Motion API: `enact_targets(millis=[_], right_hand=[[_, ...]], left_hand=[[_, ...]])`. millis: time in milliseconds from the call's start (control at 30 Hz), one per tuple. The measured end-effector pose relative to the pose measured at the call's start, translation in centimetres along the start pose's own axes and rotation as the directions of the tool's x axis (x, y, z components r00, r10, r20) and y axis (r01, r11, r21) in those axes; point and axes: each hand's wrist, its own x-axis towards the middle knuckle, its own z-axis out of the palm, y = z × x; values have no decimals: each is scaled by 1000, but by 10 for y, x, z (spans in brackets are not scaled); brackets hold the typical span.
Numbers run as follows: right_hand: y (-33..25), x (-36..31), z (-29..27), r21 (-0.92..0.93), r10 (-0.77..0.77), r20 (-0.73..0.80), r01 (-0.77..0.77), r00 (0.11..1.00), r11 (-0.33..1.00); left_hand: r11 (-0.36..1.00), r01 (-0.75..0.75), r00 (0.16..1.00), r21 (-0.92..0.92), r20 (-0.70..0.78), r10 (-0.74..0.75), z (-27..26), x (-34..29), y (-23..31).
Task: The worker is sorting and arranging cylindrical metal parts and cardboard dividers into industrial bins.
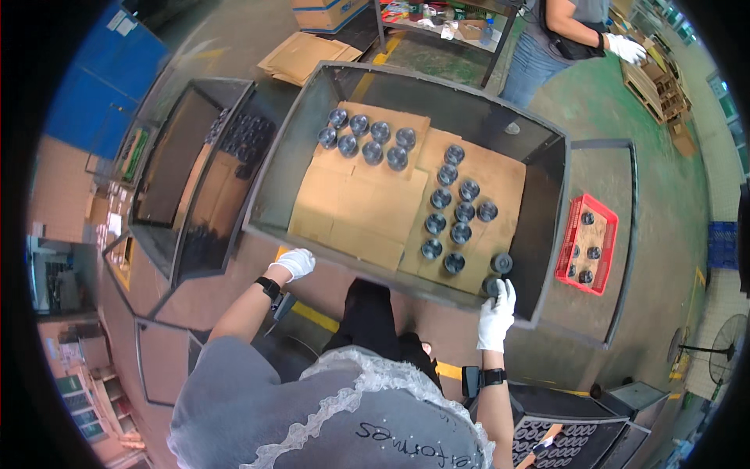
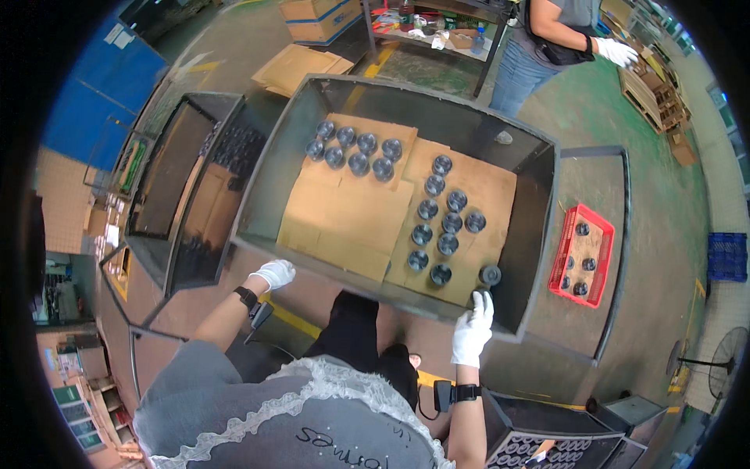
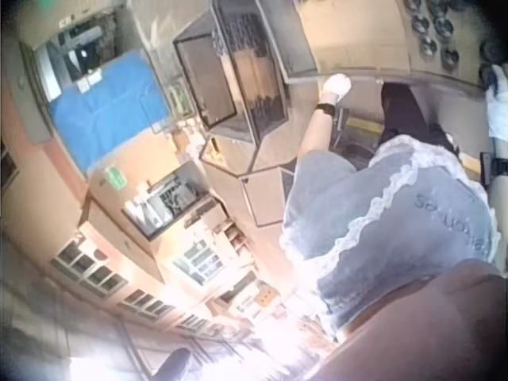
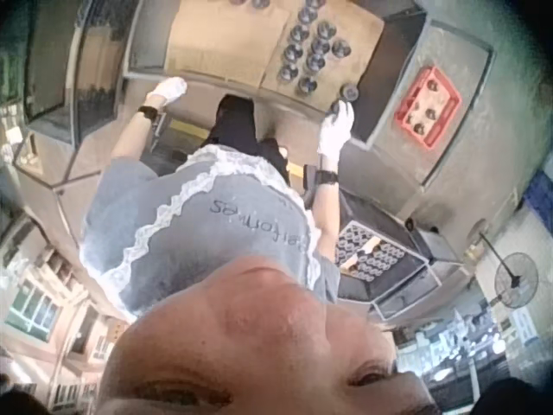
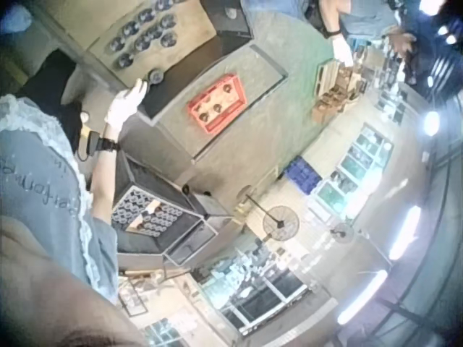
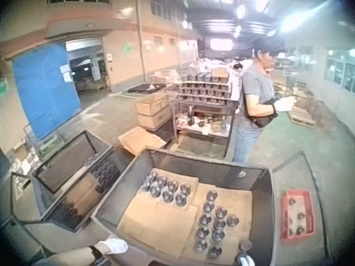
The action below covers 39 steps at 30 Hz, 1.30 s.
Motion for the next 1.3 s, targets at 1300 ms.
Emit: enact_targets(millis=[1300], right_hand=[[-199, 178, 245, 127, 261, 572, -398, 778, 909]], left_hand=[[955, -209, 738, 212, -606, 296, -141, 580, -81]])
